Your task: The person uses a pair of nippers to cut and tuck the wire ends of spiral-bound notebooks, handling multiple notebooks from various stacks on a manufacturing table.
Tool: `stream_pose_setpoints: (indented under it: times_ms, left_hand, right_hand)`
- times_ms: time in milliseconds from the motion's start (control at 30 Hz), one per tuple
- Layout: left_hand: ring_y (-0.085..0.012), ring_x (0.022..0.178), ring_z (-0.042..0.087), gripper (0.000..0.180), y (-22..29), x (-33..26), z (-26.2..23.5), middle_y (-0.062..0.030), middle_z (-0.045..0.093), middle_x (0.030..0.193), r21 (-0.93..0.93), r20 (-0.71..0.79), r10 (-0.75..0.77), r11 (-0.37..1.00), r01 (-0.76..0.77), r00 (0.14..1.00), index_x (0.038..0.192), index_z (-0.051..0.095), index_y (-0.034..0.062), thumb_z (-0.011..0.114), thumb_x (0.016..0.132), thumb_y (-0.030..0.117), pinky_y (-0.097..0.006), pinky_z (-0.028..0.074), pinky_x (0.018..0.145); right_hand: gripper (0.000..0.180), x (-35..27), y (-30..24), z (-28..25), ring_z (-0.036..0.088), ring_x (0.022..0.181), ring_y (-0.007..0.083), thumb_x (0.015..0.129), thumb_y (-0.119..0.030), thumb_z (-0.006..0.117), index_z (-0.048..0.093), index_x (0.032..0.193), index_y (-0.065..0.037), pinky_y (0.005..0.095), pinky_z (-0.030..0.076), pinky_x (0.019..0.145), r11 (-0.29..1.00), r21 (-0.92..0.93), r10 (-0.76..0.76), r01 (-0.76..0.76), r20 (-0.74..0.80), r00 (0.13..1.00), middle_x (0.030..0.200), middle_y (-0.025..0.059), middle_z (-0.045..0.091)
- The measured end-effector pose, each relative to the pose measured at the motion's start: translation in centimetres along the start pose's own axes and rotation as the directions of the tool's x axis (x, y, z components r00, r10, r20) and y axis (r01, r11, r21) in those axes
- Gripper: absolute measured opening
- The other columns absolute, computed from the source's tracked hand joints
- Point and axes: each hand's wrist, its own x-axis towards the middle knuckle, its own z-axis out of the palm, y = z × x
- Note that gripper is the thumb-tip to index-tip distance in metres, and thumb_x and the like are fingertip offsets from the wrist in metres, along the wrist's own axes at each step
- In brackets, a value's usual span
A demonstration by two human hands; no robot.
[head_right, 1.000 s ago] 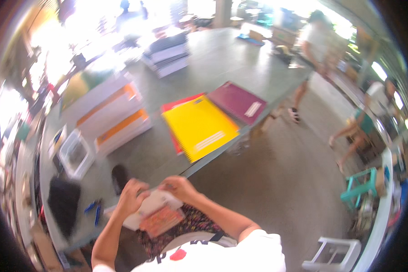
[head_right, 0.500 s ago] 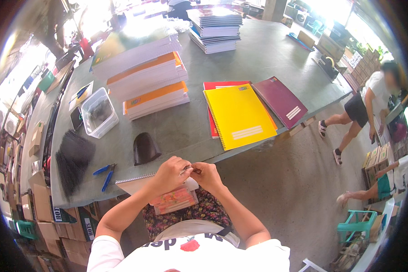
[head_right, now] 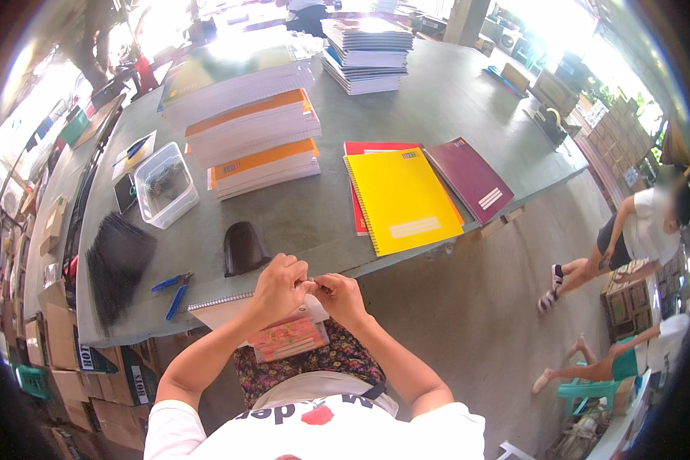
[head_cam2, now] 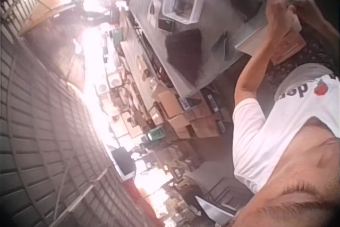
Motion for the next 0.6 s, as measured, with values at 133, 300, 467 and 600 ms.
stream_pose_setpoints:
  times_ms: [133, 300, 467, 600]
  left_hand:
    - [-0.0308, 0.081, 0.054, 0.010, -1.0, 0.1, -0.3, -0.0137, 0.057, 0.078, -0.218, -0.018, -0.035, 0.975, 0.030, 0.999, 0.078, 0.058, 0.0022, 0.063, 0.071, 0.008, -0.040, 0.044, 0.070]
    - [-0.0292, 0.074, 0.058, 0.018, -1.1, -0.4, -1.2, -0.0157, 0.062, 0.079, -0.255, 0.089, -0.034, 0.965, 0.056, 0.995, 0.087, 0.065, -0.0006, 0.066, 0.073, 0.010, -0.037, 0.046, 0.068]
    - [-0.0286, 0.081, 0.057, 0.016, 0.1, -0.2, -0.4, -0.0139, 0.060, 0.080, 0.029, 0.055, -0.014, 0.999, 0.013, 0.998, 0.085, 0.064, 0.0025, 0.067, 0.070, 0.006, -0.033, 0.046, 0.071]
    - [-0.0302, 0.088, 0.055, 0.025, -0.9, -0.5, -1.0, -0.0133, 0.059, 0.087, 0.017, 0.014, 0.028, 0.999, -0.029, 1.000, 0.088, 0.063, 0.0048, 0.072, 0.065, 0.010, -0.035, 0.045, 0.075]
  right_hand:
    - [0.019, -0.2, -0.3, -0.1, 0.060, 0.058, 0.0236, 0.076, -0.016, 0.071, 0.065, 0.084, 0.000, 0.0306, 0.047, 0.055, 0.999, -0.012, 0.042, -0.041, 0.033, 0.999, 0.071, 0.0126, 0.062]
    - [0.020, 0.1, -1.3, -0.2, 0.061, 0.061, 0.0279, 0.076, -0.016, 0.070, 0.065, 0.086, 0.001, 0.0319, 0.048, 0.057, 0.987, 0.083, 0.139, -0.141, 0.035, 0.990, 0.072, 0.0153, 0.063]
    - [0.015, 0.0, -1.0, 0.1, 0.058, 0.056, 0.0228, 0.075, -0.012, 0.069, 0.065, 0.084, -0.001, 0.0310, 0.046, 0.053, 0.997, 0.069, 0.035, -0.036, 0.010, 0.999, 0.067, 0.0156, 0.060]
    - [0.013, 0.0, 0.1, 0.6, 0.059, 0.061, 0.0197, 0.075, -0.008, 0.069, 0.065, 0.085, -0.001, 0.0301, 0.048, 0.057, 1.000, 0.017, -0.014, 0.014, 0.008, 1.000, 0.071, 0.0117, 0.063]
